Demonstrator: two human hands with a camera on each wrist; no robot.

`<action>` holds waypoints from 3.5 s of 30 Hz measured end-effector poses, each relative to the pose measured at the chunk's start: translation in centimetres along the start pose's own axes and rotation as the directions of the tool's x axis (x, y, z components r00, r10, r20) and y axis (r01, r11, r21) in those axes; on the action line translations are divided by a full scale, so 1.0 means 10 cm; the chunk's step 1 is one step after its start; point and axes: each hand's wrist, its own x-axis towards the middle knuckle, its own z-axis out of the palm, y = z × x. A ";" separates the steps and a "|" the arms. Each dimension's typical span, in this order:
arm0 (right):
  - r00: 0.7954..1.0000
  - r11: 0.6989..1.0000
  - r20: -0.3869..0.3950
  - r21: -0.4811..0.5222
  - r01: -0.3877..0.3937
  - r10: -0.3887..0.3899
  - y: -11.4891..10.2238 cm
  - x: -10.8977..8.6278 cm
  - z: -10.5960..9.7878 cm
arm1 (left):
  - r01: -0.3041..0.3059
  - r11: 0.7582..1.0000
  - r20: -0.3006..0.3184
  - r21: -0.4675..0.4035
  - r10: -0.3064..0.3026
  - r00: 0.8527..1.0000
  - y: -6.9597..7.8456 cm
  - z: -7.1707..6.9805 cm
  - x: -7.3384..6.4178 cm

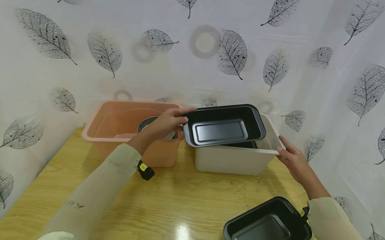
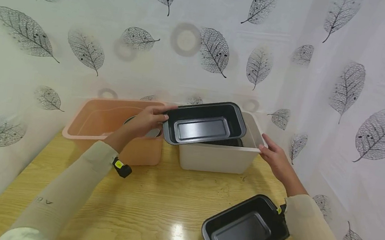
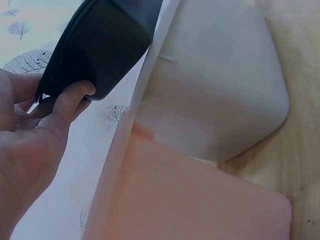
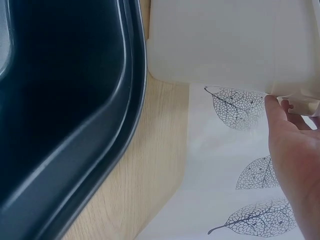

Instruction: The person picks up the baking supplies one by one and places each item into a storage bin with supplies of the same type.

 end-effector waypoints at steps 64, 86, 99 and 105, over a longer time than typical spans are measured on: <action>1.000 1.000 0.000 0.020 -0.011 0.011 0.01 0.03 -0.01 | 0.257 0.931 0.035 0.260 -0.275 0.961 -0.30 0.46 1.16; 1.000 0.999 -0.012 0.036 -0.023 0.024 -0.02 -0.01 -0.04 | 0.055 0.998 0.047 -0.013 -0.054 0.997 -0.21 0.56 0.91; 1.000 0.999 -0.007 0.046 -0.017 0.017 -0.02 -0.03 -0.04 | -0.025 1.000 0.097 -0.001 0.025 0.995 -0.12 0.76 0.41; 1.000 0.999 -0.004 0.046 -0.020 0.020 -0.02 -0.03 -0.03 | -0.044 0.993 0.105 -0.109 0.056 0.993 -0.19 0.87 0.14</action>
